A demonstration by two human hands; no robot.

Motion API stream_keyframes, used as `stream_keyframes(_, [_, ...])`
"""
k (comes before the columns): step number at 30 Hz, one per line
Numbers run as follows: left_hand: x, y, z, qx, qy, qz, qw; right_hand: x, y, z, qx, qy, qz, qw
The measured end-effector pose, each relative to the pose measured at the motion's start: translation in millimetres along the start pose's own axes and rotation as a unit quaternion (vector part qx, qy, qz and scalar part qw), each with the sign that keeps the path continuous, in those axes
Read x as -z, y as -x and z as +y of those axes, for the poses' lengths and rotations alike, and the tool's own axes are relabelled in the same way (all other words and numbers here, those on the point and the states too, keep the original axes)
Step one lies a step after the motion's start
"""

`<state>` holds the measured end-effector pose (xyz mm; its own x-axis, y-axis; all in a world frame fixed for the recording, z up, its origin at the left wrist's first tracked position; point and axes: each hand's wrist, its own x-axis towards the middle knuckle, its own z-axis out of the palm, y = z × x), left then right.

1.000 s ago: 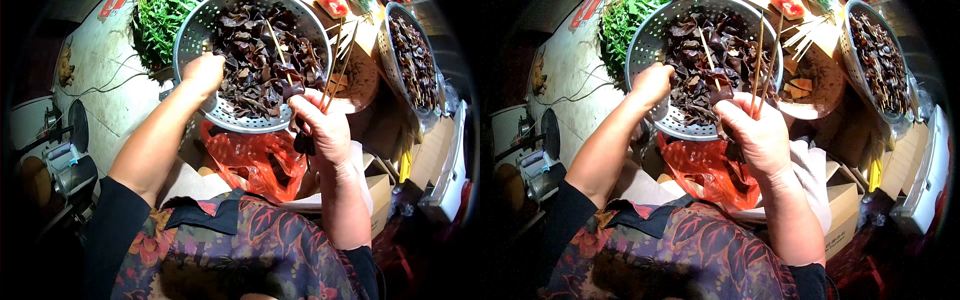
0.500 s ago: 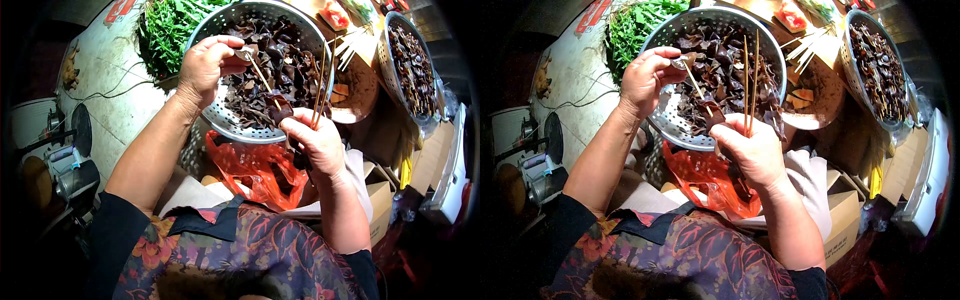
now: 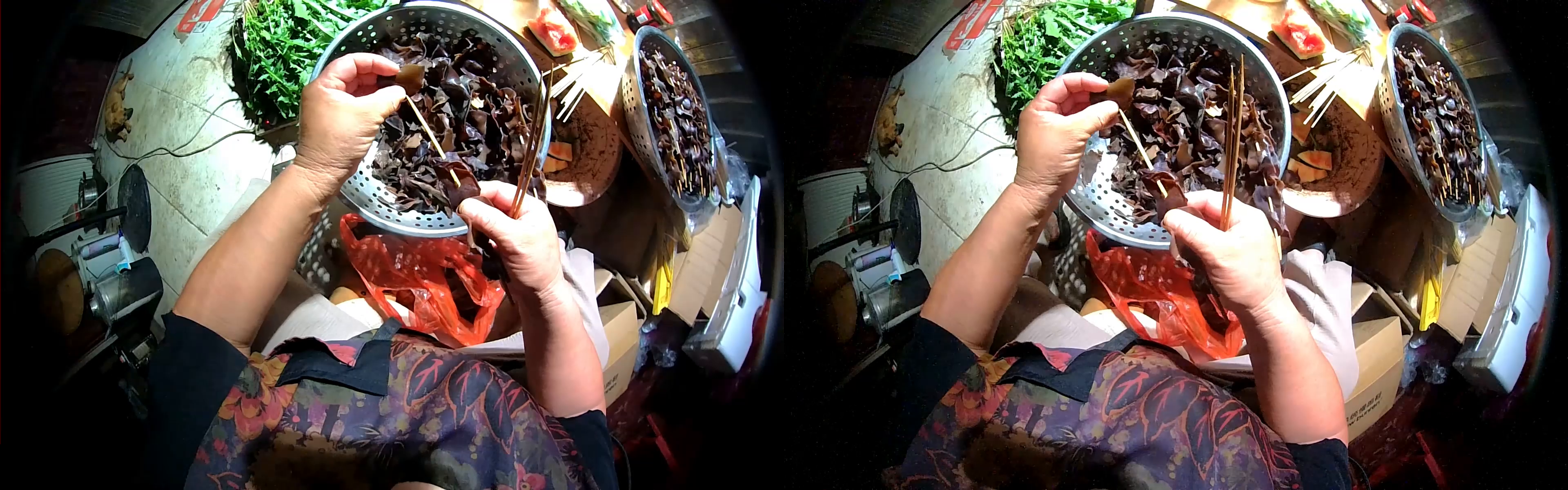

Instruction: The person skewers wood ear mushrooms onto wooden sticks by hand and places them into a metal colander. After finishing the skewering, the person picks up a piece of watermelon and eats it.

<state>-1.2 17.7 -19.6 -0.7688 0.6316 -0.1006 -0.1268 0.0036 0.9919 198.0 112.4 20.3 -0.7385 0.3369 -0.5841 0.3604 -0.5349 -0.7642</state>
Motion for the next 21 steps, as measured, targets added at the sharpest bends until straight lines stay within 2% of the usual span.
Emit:
stream_keyframes(2, [-2.1, 2.1, -0.3, -0.053, -0.074, 0.004, 0.996, 0.0, 0.7, 0.2, 0.001, 0.000, -0.001, 1.000])
stream_keyframes(7, [-1.8, 3.1, 1.0, -0.038, -0.082, 0.013, 0.996, -0.1, 3.5, -1.2, 0.011, 0.012, 0.004, 1.000])
stream_keyframes(14, [-2.9, 2.5, 11.2, 0.023, -0.030, -0.010, 0.999, -0.5, 3.6, 1.0, 0.032, -0.022, 0.016, 0.999])
stream_keyframes(21, [-0.1, -1.3, 8.3, 0.096, 0.105, 0.004, 0.990, -0.8, 5.0, 0.4, 0.028, 0.003, 0.011, 1.000])
